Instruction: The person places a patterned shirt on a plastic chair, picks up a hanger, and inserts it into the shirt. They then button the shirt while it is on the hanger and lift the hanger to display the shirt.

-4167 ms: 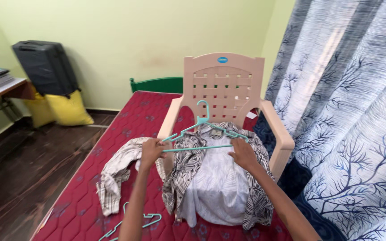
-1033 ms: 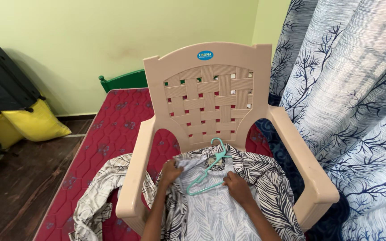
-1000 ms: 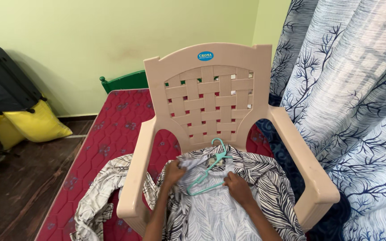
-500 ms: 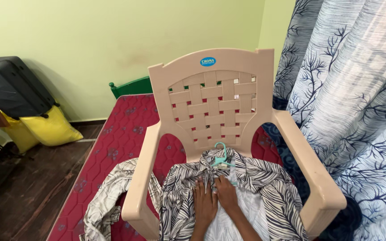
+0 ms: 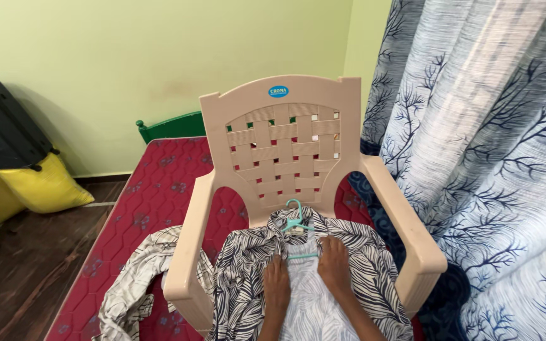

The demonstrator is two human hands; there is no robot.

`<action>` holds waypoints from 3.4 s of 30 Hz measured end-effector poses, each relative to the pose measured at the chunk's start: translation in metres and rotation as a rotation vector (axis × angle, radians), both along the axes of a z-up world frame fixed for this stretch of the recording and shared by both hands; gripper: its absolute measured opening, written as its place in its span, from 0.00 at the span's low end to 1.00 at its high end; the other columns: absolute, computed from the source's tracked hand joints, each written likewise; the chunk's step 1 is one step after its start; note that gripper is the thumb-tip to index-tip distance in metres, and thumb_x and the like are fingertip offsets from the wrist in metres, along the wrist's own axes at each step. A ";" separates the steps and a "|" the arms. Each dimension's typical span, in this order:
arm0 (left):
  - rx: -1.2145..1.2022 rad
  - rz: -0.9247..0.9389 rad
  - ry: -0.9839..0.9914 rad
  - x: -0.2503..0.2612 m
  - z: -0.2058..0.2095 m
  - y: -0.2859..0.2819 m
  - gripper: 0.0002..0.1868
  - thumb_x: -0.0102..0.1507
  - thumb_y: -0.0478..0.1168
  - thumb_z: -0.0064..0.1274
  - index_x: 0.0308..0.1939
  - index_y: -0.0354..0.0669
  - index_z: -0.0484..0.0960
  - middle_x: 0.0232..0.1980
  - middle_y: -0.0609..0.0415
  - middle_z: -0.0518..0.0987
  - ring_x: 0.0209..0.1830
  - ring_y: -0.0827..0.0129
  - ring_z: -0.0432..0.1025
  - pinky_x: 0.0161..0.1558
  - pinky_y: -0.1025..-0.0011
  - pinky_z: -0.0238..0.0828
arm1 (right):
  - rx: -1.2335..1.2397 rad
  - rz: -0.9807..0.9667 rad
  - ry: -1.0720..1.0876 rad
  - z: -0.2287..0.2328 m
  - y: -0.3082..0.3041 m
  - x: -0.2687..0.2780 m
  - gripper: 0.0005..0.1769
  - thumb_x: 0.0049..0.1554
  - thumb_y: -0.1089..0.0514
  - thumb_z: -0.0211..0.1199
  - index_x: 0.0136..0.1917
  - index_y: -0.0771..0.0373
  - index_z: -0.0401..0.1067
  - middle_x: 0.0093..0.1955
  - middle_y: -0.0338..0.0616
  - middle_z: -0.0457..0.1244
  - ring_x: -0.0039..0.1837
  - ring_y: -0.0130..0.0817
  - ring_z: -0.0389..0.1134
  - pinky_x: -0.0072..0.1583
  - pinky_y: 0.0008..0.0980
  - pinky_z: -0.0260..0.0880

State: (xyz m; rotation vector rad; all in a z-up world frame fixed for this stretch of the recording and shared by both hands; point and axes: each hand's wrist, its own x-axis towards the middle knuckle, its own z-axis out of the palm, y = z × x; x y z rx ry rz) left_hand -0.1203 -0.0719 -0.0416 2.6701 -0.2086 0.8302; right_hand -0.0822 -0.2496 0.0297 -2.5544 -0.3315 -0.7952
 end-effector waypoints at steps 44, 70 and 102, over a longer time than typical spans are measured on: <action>-0.125 -0.512 0.193 -0.009 0.004 0.000 0.14 0.59 0.32 0.55 0.49 0.38 0.85 0.56 0.49 0.79 0.53 0.54 0.72 0.55 0.58 0.69 | 0.077 -0.185 0.232 0.028 0.033 0.160 0.09 0.48 0.41 0.71 0.38 0.42 0.85 0.67 0.46 0.63 0.69 0.51 0.61 0.61 0.66 0.55; -0.585 0.283 0.322 0.086 0.046 0.039 0.26 0.58 0.47 0.61 0.55 0.35 0.76 0.44 0.40 0.83 0.45 0.49 0.79 0.50 0.57 0.74 | -0.056 -0.088 0.284 -0.026 -0.026 0.117 0.21 0.47 0.59 0.66 0.56 0.61 0.76 0.52 0.59 0.69 0.54 0.56 0.72 0.59 0.50 0.71; -0.164 -0.003 -0.037 0.056 0.017 0.024 0.13 0.56 0.42 0.56 0.38 0.37 0.85 0.42 0.42 0.77 0.41 0.52 0.71 0.43 0.56 0.67 | -0.196 0.152 0.077 -0.025 -0.025 0.016 0.23 0.48 0.50 0.66 0.53 0.64 0.73 0.51 0.49 0.61 0.58 0.45 0.60 0.59 0.47 0.60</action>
